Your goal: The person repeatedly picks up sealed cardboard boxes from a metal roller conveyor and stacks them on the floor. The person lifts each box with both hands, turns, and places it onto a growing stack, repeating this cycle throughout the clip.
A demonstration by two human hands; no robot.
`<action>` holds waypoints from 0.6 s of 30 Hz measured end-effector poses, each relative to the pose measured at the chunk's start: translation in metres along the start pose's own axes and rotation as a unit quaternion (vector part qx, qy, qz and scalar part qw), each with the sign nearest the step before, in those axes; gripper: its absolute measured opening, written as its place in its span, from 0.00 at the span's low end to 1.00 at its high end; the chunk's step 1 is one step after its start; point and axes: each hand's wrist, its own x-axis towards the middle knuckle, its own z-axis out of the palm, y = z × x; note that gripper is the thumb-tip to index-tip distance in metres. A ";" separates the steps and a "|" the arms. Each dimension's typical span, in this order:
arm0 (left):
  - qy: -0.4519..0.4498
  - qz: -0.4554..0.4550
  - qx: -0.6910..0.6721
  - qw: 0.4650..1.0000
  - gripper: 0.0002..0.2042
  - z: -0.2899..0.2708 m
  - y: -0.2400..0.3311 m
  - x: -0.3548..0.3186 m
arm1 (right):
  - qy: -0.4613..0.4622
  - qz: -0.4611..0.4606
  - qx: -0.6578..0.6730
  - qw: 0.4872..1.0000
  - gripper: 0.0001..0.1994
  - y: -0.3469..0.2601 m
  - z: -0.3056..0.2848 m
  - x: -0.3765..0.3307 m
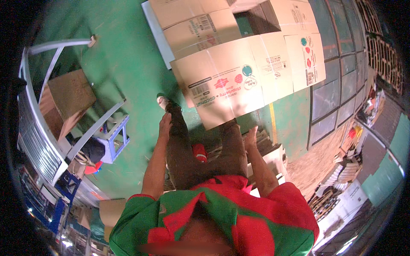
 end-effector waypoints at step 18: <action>0.534 0.237 0.537 0.608 0.56 -0.442 0.320 -0.145 | -0.218 -0.098 -0.471 0.849 0.32 -0.002 0.241 -0.212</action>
